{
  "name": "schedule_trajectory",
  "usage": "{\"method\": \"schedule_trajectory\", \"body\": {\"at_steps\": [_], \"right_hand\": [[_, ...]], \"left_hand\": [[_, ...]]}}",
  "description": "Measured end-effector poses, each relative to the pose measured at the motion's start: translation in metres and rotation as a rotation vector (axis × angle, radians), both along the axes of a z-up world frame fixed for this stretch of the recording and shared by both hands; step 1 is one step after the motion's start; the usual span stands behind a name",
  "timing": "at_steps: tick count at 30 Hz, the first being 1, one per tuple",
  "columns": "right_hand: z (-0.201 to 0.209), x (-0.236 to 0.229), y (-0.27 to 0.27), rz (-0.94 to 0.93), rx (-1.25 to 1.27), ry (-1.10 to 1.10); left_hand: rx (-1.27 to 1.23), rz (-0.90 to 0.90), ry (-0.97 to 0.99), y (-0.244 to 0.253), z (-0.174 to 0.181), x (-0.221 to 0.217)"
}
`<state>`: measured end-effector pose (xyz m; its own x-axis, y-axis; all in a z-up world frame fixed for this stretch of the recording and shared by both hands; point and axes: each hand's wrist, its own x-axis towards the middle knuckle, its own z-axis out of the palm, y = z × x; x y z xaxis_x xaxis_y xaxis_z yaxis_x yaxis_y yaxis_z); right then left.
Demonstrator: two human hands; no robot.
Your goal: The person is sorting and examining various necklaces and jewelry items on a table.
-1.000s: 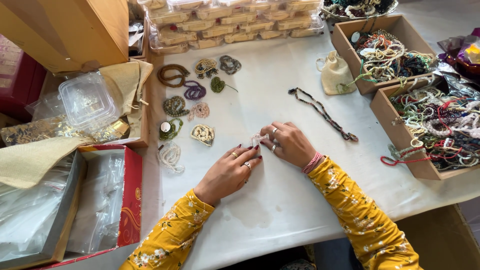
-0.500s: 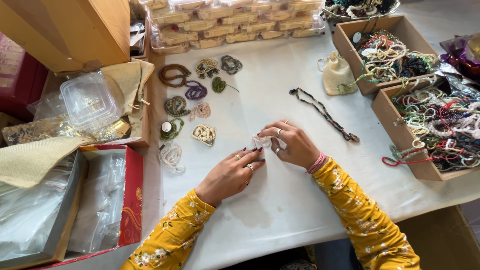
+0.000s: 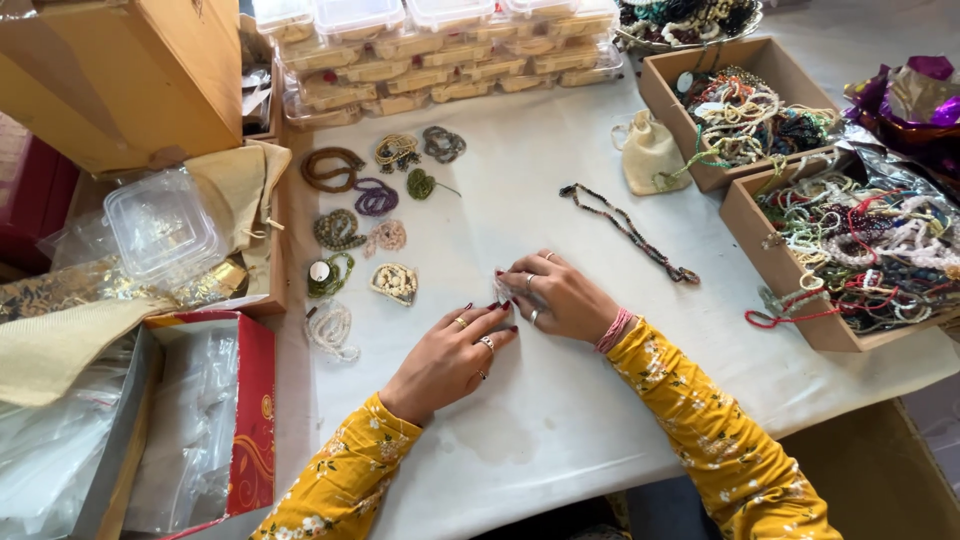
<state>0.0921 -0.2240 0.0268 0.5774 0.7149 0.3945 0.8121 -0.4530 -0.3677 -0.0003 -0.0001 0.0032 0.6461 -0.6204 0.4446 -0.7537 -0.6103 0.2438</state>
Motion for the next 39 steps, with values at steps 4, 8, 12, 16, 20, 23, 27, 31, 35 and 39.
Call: {"method": "schedule_trajectory", "body": {"at_steps": [4,8,12,16,20,23,27,31,35,39], "right_hand": [[0.003,-0.002,0.0,0.036,0.005,-0.022],[-0.008,0.004,-0.002,0.068,0.034,-0.062],[-0.006,0.003,-0.001,0.072,0.052,-0.049],[0.005,-0.001,0.001,0.011,0.058,0.011],[0.005,0.003,-0.007,0.104,0.063,0.008],[-0.007,0.006,-0.007,0.111,0.065,-0.05],[-0.001,0.001,0.0,0.05,0.049,-0.071],[-0.002,-0.002,0.004,0.014,0.065,-0.076],[-0.015,-0.001,0.001,0.031,0.084,-0.049],[-0.01,-0.003,0.002,0.04,0.099,-0.007]], "left_hand": [[-0.005,0.014,0.004,0.0,0.0,0.0],[-0.007,0.011,0.007,0.0,0.0,0.0],[-0.003,0.011,-0.005,0.0,-0.001,0.001],[0.007,0.02,0.009,0.0,-0.001,0.001],[-0.01,0.021,-0.011,0.0,-0.001,0.0],[-0.013,0.033,0.005,0.0,0.0,0.0],[-0.008,0.033,-0.014,0.0,0.0,0.0],[0.018,0.019,-0.026,0.0,-0.002,0.0],[0.051,-0.025,-0.064,0.0,-0.011,0.001],[0.009,-0.021,-0.061,-0.002,0.0,0.0]]}}
